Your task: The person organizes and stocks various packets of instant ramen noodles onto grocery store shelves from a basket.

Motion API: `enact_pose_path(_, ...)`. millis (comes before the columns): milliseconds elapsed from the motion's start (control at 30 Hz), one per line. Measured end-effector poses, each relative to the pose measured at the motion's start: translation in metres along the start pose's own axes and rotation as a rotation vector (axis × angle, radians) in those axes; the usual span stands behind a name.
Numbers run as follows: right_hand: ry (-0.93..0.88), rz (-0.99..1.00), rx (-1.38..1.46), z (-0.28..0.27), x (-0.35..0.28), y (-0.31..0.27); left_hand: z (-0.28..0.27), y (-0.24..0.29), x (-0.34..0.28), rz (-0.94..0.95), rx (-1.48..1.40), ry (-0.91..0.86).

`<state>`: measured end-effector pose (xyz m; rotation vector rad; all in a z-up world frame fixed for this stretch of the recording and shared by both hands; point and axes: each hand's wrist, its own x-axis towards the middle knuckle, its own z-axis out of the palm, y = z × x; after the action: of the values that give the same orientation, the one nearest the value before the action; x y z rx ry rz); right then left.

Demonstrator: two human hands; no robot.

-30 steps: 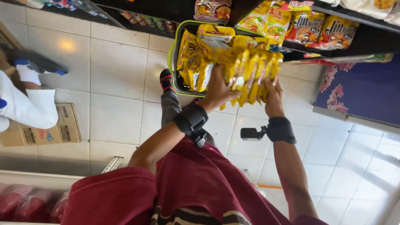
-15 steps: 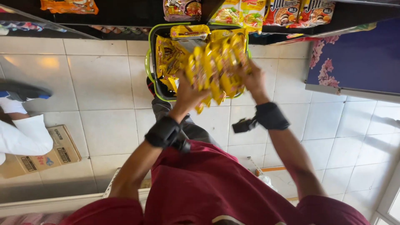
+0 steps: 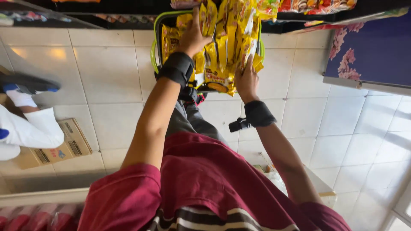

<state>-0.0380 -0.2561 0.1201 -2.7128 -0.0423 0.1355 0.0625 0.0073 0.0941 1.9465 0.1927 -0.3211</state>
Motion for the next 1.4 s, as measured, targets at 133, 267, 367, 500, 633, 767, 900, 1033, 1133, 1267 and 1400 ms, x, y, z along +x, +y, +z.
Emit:
enact_pose_path(133, -0.03, -0.008, 0.071, -0.01, -0.001, 0.008, 0.005, -0.007, -0.015, -0.238, -0.002, -0.045)
enact_pose_path(267, -0.147, 0.075, 0.144, -0.04, -0.021, -0.009, 0.023, -0.058, -0.055, 0.096, -0.08, 0.236)
enact_pose_path(367, -0.008, -0.061, 0.257, -0.05, -0.05, -0.018, 0.009, -0.061, -0.099, 0.076, -0.323, 0.216)
enact_pose_path(500, 0.103, -0.139, 0.286, -0.044, -0.086, -0.014, -0.012, -0.075, -0.138, 0.135, -0.364, 0.314)
enact_pose_path(633, 0.14, -0.175, 0.288, -0.057, -0.096, -0.021, -0.056, -0.063, -0.163, 0.04, -0.347, 0.3)
enact_pose_path(767, 0.087, -0.061, 0.348, -0.061, -0.095, -0.014, -0.115, -0.06, -0.188, 0.024, -0.209, 0.43)
enact_pose_path(900, -0.051, -0.058, 0.345, -0.066, -0.082, -0.027, -0.153, -0.073, -0.194, 0.076, -0.085, 0.613)
enact_pose_path(1033, -0.325, -0.092, 0.41, -0.065, -0.04, -0.071, -0.17, -0.07, -0.195, 0.083, -0.277, 0.763)
enact_pose_path(1133, -0.371, -0.602, 0.282, -0.044, -0.018, -0.109, -0.171, -0.061, -0.209, 0.095, -0.163, 0.803)
enact_pose_path(1267, -0.549, -0.767, 0.161, -0.006, 0.012, -0.142, -0.164, -0.053, -0.224, 0.13, -0.271, 0.765)
enact_pose_path(1400, -0.494, -0.855, 0.074, 0.055, 0.018, -0.12, -0.164, -0.054, -0.236, 0.102, -0.228, 0.744)
